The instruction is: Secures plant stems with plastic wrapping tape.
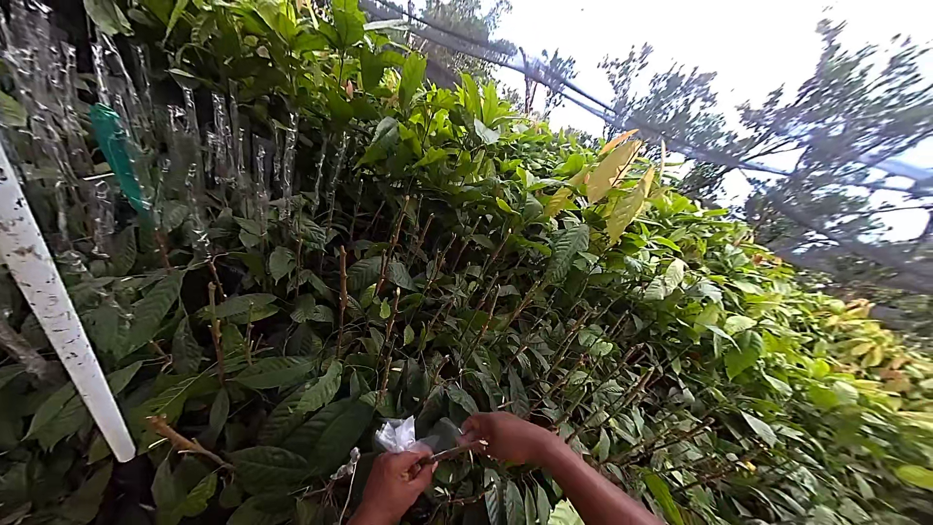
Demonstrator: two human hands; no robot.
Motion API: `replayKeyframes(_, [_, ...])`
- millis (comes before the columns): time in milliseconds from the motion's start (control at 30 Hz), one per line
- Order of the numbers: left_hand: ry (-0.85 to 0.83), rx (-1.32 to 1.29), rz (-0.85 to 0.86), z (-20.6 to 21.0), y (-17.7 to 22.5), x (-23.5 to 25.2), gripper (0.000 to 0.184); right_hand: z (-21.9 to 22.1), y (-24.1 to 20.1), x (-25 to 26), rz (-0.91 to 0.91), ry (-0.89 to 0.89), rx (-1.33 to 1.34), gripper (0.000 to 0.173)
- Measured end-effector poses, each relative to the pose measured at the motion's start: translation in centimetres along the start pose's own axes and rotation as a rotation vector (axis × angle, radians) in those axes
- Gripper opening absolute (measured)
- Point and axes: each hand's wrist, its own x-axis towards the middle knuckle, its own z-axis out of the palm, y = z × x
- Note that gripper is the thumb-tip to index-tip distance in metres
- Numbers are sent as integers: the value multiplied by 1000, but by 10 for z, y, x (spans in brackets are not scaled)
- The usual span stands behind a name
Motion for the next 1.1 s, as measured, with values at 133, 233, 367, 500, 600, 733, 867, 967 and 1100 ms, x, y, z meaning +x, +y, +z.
replayKeyframes(133, [148, 53, -75, -4, 1, 4, 20, 23, -16, 1, 49, 90, -326, 31])
replayKeyframes(233, [139, -30, -194, -8, 11, 10, 21, 35, -34, -15, 101, 105, -334, 29])
replayKeyframes(367, [-27, -159, -236, -3, 33, 11, 18, 48, -92, -37, -122, 89, -115, 32])
replayKeyframes(500, [-106, -17, -128, 8, 28, -2, 18, -6, -46, -4, -150, 89, 186, 36])
replayKeyframes(600, [100, -46, -151, -10, 17, 10, 14, 12, -25, 5, 21, 62, -217, 46])
replayKeyframes(733, [151, -182, -285, -9, 19, 15, 13, 43, -48, -12, 46, 159, -277, 28])
replayKeyframes(867, [-50, -74, -227, -3, 34, 11, 20, 44, -96, -25, -156, 122, -78, 26])
replayKeyframes(967, [-95, -9, -99, 1, 25, 2, 19, -6, -53, -3, -187, 24, 225, 38])
replayKeyframes(1100, [27, -9, -158, -11, 25, 14, 21, 17, -31, 15, -17, 217, -73, 33])
